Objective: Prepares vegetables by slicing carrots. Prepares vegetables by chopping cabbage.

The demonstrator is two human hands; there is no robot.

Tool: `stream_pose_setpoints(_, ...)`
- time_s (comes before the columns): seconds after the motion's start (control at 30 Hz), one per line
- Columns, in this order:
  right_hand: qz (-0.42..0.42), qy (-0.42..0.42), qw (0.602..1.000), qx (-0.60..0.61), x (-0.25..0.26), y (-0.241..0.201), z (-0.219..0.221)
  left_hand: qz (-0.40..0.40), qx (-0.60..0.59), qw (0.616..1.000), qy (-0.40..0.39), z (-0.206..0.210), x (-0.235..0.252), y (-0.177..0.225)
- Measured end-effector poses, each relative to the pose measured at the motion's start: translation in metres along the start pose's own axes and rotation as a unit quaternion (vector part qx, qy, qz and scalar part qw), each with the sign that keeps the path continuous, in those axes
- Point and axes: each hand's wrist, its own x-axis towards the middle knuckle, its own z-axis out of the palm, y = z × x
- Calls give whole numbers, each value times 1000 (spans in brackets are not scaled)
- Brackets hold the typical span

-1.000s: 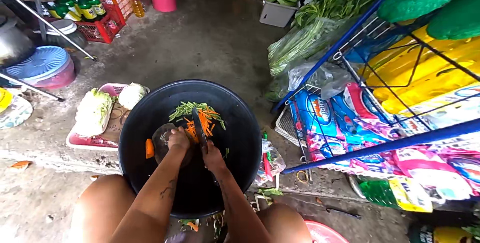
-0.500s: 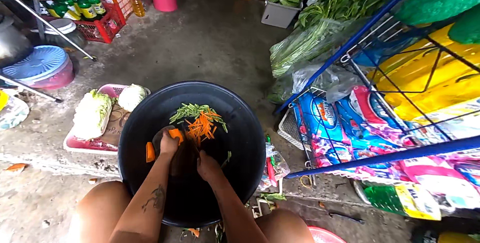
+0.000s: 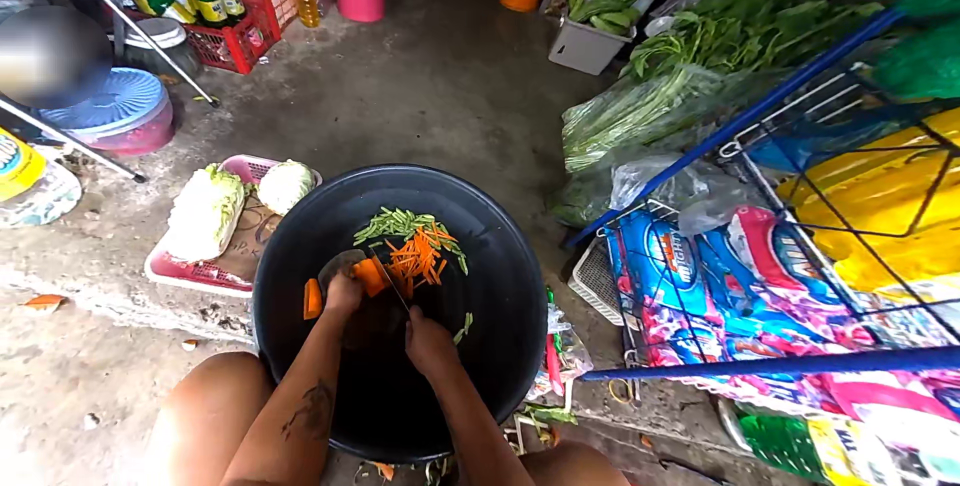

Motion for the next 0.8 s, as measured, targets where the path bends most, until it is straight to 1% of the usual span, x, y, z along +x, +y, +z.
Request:
stream_pose_setpoints(0.07,1,0,1000,-8,-1,0,0,40,59,997,-8,-1,-4,2)
stream_pose_setpoints(0.1,2,1,1000,-6,-1,1,1,65,108,992,-17,0,-6,3)
stream_pose_setpoints(0.17,5,3,1000,5,1,3,2,120,208,969,-48,5,-4,5)
stream_pose_setpoints(0.23,11,7,1000,18,3,6,2,161,275,944,-82,10,5,4)
stream_pose_setpoints(0.33,20,13,999,32,5,8,2,175,328,922,-108,10,16,6)
stream_pose_setpoints(0.43,23,8,999,33,8,9,2,176,333,920,-108,5,17,12)
stream_pose_setpoints(0.5,18,7,999,32,9,9,3,174,312,930,-91,2,17,9)
stream_pose_setpoints(0.63,3,6,1000,30,10,9,4,172,233,956,-45,2,14,1)
stream_pose_setpoints(0.7,-3,-2,1000,27,11,8,6,156,229,960,-41,1,11,0)
stream_pose_setpoints(0.8,-25,-12,999,29,9,11,7,162,243,956,-43,-1,11,-2)
